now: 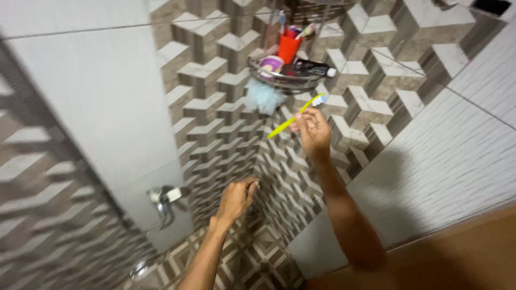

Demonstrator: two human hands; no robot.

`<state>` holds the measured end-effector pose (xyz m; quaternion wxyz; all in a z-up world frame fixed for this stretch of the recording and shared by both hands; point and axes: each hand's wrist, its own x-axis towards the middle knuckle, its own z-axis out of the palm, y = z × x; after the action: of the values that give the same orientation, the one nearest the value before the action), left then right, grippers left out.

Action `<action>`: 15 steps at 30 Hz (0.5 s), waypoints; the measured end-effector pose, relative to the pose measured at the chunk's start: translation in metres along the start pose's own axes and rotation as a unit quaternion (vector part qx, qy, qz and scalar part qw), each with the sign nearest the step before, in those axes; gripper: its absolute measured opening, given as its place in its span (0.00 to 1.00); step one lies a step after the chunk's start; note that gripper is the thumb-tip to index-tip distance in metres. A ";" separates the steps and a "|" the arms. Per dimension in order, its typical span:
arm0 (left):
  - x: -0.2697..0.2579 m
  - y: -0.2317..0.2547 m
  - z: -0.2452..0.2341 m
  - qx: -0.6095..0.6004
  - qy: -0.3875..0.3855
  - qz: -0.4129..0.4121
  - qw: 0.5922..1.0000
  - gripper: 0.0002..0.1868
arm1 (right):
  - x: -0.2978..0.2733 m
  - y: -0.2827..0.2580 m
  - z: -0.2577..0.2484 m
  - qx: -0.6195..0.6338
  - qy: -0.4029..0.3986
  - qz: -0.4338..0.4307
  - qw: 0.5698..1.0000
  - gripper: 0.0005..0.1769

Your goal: The person organizes bathroom supplies by placing a lotion bottle, toothbrushes, toothpaste, and a hairbrush onto a corner shower caddy. They also retrieve a cup from a cabinet and place it on the caddy.

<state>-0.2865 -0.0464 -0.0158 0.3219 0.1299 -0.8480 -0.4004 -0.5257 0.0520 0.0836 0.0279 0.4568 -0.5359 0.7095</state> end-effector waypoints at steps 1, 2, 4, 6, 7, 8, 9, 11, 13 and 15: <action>0.015 -0.004 0.006 -0.019 -0.037 0.001 0.999 0.13 | 0.013 -0.001 -0.008 -0.034 0.022 -0.007 0.999 0.09; 0.029 -0.010 0.009 -0.035 -0.073 0.002 0.997 0.13 | 0.028 -0.002 -0.012 -0.065 0.043 -0.015 0.997 0.09; 0.056 -0.019 0.014 -0.052 -0.124 0.013 0.991 0.13 | 0.060 -0.005 -0.017 -0.237 0.075 -0.127 0.960 0.06; 0.090 -0.031 0.012 -0.056 -0.151 0.038 0.986 0.12 | 0.089 -0.006 -0.013 -0.342 0.099 -0.193 0.914 0.05; 0.100 -0.038 0.007 -0.067 -0.183 0.013 0.981 0.12 | 0.103 -0.005 -0.006 -0.365 0.110 -0.210 0.900 0.05; 0.114 -0.043 0.005 -0.078 -0.209 -0.006 0.975 0.13 | 0.127 -0.004 0.001 -0.386 0.120 -0.235 0.884 0.05; 0.130 -0.049 0.004 -0.087 -0.234 -0.026 0.968 0.13 | 0.150 -0.002 0.007 -0.406 0.118 -0.267 0.866 0.04; 0.155 -0.066 0.004 -0.058 -0.210 0.061 0.974 0.15 | 0.181 0.008 0.016 -0.443 0.110 -0.314 0.833 0.03; 0.167 -0.086 0.005 -0.045 -0.202 0.107 0.972 0.15 | 0.210 0.024 0.024 -0.443 0.100 -0.319 0.832 0.02; 0.186 -0.103 0.007 -0.045 -0.198 0.127 0.971 0.13 | 0.237 0.039 0.028 -0.440 0.098 -0.322 0.833 0.02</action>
<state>-0.4361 -0.1974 -0.0159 0.2016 -0.0758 -0.8856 -0.4116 -0.6671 -0.0936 0.2158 0.5053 0.4708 -0.6084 0.3910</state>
